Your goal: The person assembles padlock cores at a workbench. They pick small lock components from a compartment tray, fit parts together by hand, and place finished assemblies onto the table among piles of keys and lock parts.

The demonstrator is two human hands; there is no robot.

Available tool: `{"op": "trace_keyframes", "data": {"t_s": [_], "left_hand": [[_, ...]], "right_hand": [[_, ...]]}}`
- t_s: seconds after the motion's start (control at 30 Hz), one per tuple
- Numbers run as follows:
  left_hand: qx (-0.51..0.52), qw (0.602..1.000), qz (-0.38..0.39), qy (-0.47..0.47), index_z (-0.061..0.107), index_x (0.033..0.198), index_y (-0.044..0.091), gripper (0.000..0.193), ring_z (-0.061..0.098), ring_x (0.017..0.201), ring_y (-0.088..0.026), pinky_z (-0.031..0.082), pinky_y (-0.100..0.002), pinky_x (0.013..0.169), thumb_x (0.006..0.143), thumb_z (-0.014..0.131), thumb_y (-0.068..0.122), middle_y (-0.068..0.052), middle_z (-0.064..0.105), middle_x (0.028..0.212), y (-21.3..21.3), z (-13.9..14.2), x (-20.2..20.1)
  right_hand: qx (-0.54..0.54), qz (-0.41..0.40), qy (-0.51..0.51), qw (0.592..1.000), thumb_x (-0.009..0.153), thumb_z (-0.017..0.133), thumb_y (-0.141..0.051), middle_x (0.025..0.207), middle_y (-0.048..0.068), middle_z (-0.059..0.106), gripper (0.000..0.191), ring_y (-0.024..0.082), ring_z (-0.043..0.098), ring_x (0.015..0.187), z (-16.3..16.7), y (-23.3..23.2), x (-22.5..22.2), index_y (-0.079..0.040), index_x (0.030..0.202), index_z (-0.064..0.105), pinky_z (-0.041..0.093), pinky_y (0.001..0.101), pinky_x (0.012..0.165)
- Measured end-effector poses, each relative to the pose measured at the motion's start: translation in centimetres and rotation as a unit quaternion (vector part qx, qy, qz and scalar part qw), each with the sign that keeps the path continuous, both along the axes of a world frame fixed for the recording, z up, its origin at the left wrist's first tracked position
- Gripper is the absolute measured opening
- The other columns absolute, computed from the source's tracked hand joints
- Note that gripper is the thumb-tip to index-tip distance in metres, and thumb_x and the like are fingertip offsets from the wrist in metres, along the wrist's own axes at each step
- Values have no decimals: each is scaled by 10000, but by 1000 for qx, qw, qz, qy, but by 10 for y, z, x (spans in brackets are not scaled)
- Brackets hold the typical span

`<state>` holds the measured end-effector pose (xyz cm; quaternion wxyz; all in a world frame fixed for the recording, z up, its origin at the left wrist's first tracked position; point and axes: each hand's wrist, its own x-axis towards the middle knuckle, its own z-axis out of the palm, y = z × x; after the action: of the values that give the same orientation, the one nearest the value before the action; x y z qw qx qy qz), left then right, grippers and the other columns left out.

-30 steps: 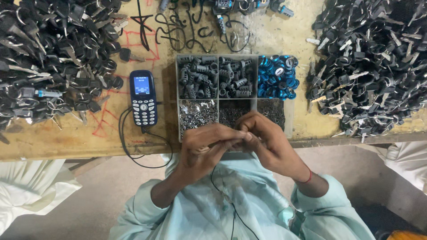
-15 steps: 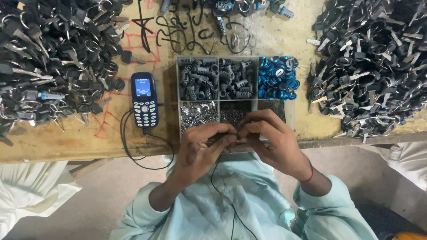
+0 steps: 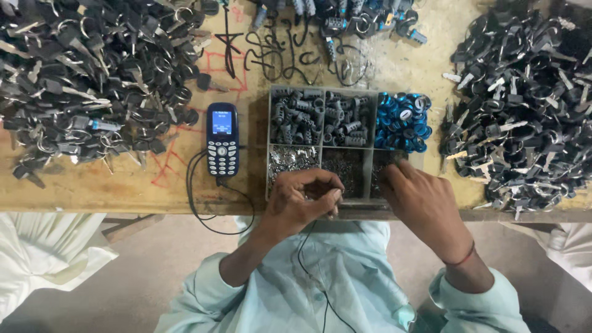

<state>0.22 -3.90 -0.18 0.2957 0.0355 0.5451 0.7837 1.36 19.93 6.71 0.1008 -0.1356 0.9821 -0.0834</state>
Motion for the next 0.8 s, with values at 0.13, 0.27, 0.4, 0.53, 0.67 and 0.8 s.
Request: {"op": "trace_keyframes", "data": {"t_s": [0.13,0.27,0.4,0.53,0.67,0.8], "left_hand": [[-24,999,4,24,726,1025,-35,148,711,747,-93,615,-251,655,928,712,76,-66,735,878,1,10,0],[-96,990,-2,99,728,1005,0,142,729,737,-82,619,-236,643,903,720,98,-44,743,886,-1,21,-3],[-130,970,39,200,721,1003,8,114,723,792,-87,599,-248,696,934,721,99,-46,727,955,2,33,3],[6,997,80,3,699,1043,-10,146,731,861,-123,651,-297,769,958,690,108,-75,732,962,17,34,14],[74,994,49,-71,690,1099,-36,184,720,819,-147,620,-289,756,998,674,117,-110,736,945,14,23,15],[40,996,36,-77,698,1094,-32,179,713,843,-125,627,-283,763,969,690,95,-90,731,961,11,21,21]], "right_hand": [[-79,-57,-1,995,905,673,-132,885,114,624,114,353,652,739,-9,5,4,-69,968,601,483,464,589],[-164,-97,-12,982,901,663,-40,922,136,640,131,333,664,766,-10,14,10,-33,1004,584,507,424,635],[-331,-110,-23,937,881,699,17,941,106,677,194,199,689,757,-2,11,11,-10,1060,629,536,322,667],[-562,-214,-81,795,917,712,19,953,72,632,134,89,639,738,-3,-20,26,3,1026,636,522,245,622],[-466,-153,-15,871,878,737,24,988,63,630,153,81,692,786,-15,-33,37,12,1001,647,568,223,652],[-588,-156,-70,791,945,702,35,1055,74,611,108,91,685,870,-23,-30,43,32,1040,649,579,239,722]]}}
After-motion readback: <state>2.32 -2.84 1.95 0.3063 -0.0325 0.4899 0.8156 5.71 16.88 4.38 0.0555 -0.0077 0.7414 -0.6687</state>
